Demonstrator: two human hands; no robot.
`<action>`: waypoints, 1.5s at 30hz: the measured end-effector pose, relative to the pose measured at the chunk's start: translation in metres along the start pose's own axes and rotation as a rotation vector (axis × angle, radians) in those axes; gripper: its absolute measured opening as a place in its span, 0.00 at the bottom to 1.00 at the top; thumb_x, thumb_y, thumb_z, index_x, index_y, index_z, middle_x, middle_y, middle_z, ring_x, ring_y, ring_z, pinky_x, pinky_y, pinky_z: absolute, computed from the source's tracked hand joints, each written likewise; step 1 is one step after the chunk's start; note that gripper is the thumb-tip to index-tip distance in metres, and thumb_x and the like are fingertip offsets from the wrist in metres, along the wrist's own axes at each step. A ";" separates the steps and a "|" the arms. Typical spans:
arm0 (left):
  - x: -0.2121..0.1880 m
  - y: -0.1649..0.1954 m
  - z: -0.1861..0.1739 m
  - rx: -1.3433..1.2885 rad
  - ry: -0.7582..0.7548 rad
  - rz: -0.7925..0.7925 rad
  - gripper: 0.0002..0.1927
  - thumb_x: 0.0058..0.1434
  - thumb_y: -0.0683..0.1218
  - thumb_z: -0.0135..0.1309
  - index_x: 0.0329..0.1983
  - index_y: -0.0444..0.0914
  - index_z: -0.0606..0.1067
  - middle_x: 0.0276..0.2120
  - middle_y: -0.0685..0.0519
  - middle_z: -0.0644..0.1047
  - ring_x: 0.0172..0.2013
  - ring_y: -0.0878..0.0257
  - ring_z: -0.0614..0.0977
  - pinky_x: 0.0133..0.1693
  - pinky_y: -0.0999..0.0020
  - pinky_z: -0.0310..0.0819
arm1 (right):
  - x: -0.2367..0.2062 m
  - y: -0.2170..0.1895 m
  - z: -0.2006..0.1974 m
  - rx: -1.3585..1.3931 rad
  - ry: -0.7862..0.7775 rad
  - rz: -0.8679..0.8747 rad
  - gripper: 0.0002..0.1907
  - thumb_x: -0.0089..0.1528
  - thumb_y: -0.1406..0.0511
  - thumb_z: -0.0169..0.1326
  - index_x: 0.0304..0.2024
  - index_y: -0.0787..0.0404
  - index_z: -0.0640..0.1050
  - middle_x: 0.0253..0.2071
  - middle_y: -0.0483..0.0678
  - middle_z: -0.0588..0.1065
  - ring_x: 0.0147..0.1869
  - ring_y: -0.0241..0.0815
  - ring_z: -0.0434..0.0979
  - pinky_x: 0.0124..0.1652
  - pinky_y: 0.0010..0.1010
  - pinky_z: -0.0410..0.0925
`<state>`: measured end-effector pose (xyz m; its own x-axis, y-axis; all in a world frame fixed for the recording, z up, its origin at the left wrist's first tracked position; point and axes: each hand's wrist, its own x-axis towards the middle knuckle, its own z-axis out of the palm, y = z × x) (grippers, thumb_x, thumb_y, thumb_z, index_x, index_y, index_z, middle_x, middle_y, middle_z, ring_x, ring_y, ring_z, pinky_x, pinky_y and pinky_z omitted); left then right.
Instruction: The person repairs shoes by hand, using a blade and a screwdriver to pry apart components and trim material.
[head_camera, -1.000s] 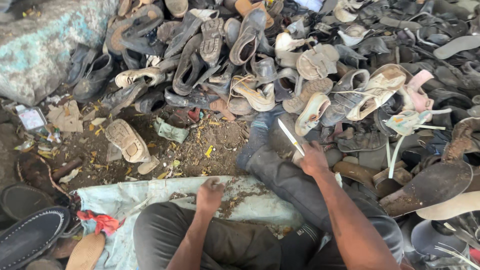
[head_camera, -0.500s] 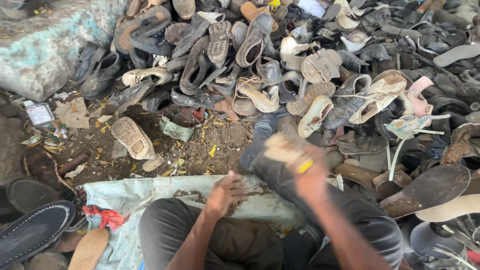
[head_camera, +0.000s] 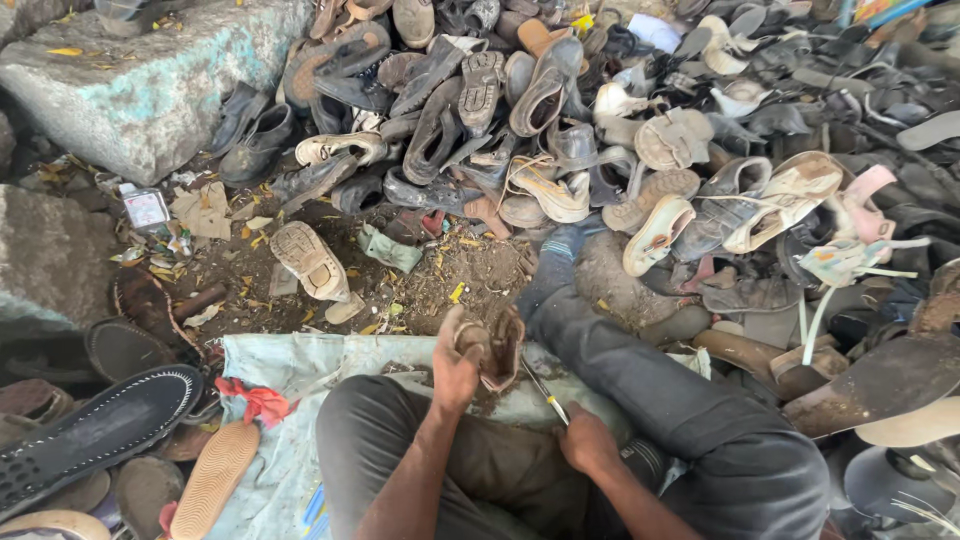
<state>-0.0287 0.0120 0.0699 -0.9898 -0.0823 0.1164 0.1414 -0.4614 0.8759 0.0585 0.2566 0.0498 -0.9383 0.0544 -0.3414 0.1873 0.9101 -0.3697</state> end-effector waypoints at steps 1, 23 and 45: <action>-0.002 0.002 0.004 0.096 0.004 0.006 0.37 0.58 0.33 0.49 0.73 0.29 0.58 0.47 0.45 0.77 0.46 0.61 0.79 0.49 0.69 0.75 | -0.009 -0.007 -0.008 -0.032 -0.009 0.027 0.26 0.59 0.56 0.63 0.55 0.59 0.72 0.54 0.60 0.73 0.55 0.65 0.76 0.53 0.52 0.69; -0.027 0.056 0.026 0.457 -0.341 -0.295 0.29 0.59 0.46 0.61 0.63 0.33 0.73 0.52 0.47 0.80 0.48 0.64 0.80 0.50 0.69 0.76 | -0.016 -0.098 -0.050 0.778 0.125 -0.267 0.22 0.53 0.65 0.67 0.47 0.65 0.75 0.38 0.52 0.81 0.42 0.41 0.83 0.42 0.35 0.74; 0.000 -0.018 0.010 0.900 -0.083 0.240 0.26 0.57 0.47 0.63 0.54 0.28 0.73 0.44 0.36 0.80 0.45 0.43 0.82 0.49 0.55 0.76 | 0.005 -0.015 0.024 -0.194 0.093 -0.045 0.14 0.63 0.64 0.53 0.51 0.58 0.75 0.54 0.56 0.75 0.57 0.59 0.78 0.51 0.48 0.73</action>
<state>-0.0311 0.0290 0.0587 -0.9391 -0.0077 0.3434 0.3086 0.4204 0.8533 0.0579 0.2338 0.0329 -0.9688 0.0416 -0.2442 0.0938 0.9740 -0.2062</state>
